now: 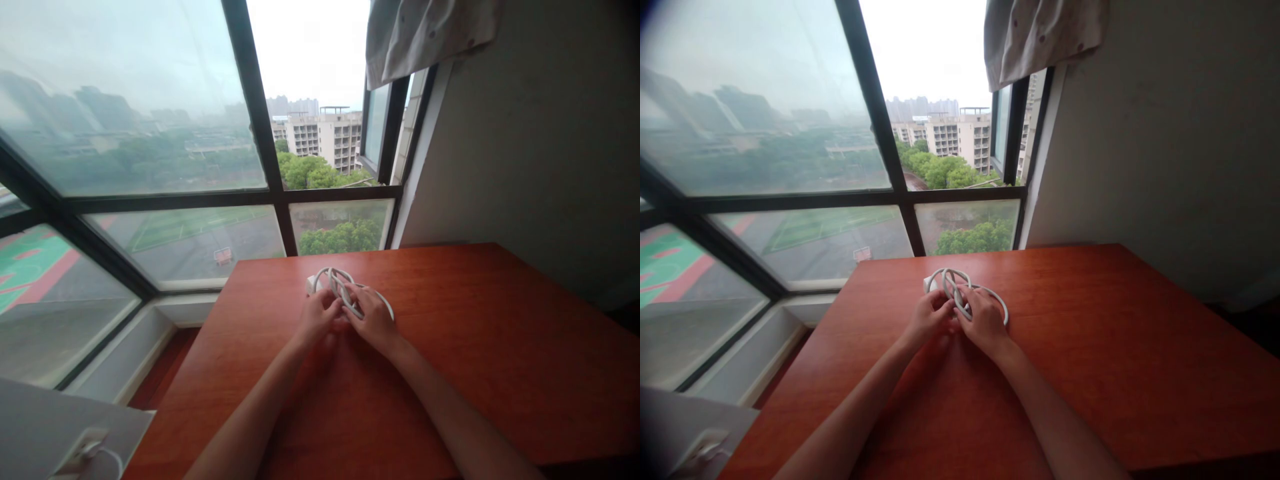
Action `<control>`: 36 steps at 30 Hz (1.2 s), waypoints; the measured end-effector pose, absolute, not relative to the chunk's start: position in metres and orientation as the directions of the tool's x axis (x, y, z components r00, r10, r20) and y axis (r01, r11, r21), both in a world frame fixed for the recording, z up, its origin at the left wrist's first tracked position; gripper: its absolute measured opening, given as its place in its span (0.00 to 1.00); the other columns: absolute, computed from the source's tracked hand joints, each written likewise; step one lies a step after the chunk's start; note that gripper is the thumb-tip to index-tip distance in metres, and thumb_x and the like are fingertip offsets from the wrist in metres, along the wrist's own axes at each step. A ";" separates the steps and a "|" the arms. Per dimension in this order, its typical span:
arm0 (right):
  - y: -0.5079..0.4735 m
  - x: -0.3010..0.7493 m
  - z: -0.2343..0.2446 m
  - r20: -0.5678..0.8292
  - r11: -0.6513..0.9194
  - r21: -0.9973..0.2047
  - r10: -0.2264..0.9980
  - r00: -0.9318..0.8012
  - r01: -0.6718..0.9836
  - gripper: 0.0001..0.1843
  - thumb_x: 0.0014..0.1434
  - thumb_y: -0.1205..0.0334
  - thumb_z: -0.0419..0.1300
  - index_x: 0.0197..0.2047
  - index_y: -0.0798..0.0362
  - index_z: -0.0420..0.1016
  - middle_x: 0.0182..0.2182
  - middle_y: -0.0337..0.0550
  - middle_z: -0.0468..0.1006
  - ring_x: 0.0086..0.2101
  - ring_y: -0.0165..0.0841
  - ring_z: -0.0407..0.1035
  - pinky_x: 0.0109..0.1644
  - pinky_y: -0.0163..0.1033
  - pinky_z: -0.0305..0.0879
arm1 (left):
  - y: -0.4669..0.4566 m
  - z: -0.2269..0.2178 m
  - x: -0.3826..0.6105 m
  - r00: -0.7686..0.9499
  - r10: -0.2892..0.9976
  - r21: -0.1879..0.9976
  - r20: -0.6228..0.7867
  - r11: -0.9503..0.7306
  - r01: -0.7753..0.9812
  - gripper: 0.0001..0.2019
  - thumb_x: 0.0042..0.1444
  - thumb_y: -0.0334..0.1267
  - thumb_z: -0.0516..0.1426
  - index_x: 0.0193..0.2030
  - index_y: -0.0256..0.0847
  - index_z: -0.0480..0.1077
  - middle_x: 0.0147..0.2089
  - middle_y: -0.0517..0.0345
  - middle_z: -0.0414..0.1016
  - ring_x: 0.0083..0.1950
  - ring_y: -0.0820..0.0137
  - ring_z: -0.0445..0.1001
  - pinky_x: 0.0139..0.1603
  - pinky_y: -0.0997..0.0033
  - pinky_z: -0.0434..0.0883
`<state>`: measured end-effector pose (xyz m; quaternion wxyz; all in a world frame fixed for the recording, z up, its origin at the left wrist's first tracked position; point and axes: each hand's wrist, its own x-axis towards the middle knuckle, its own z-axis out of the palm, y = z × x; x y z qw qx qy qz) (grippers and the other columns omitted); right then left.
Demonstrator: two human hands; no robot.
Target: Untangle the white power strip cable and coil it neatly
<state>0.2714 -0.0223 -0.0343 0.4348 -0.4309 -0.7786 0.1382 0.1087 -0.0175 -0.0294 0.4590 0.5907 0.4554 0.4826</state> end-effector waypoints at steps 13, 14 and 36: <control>-0.026 0.270 -0.028 0.580 0.601 -0.564 0.776 -0.246 0.565 0.25 0.53 0.68 0.60 0.55 0.50 0.71 0.36 0.45 0.77 0.36 0.37 0.70 0.43 0.40 0.68 | -0.019 -0.008 0.101 -0.102 0.994 0.996 -0.030 0.021 -0.087 0.12 0.51 0.43 0.60 0.35 0.35 0.72 0.28 0.56 0.76 0.22 0.76 0.71 0.19 0.81 0.61; -0.026 0.271 -0.028 0.588 0.611 -0.568 0.770 -0.248 0.551 0.24 0.53 0.68 0.60 0.55 0.50 0.71 0.36 0.45 0.77 0.36 0.37 0.70 0.43 0.40 0.68 | -0.019 -0.007 0.101 -0.100 0.994 0.995 -0.034 0.024 -0.096 0.12 0.51 0.43 0.60 0.35 0.35 0.72 0.27 0.57 0.75 0.21 0.77 0.69 0.19 0.82 0.60; -0.025 0.287 -0.018 0.503 0.652 -0.622 0.757 -0.417 0.433 0.15 0.56 0.61 0.62 0.48 0.51 0.76 0.37 0.44 0.79 0.35 0.35 0.70 0.40 0.38 0.66 | -0.014 0.014 0.048 0.018 1.000 0.996 -0.018 0.017 0.090 0.18 0.48 0.50 0.62 0.34 0.34 0.75 0.23 0.59 0.69 0.21 0.76 0.64 0.21 0.78 0.59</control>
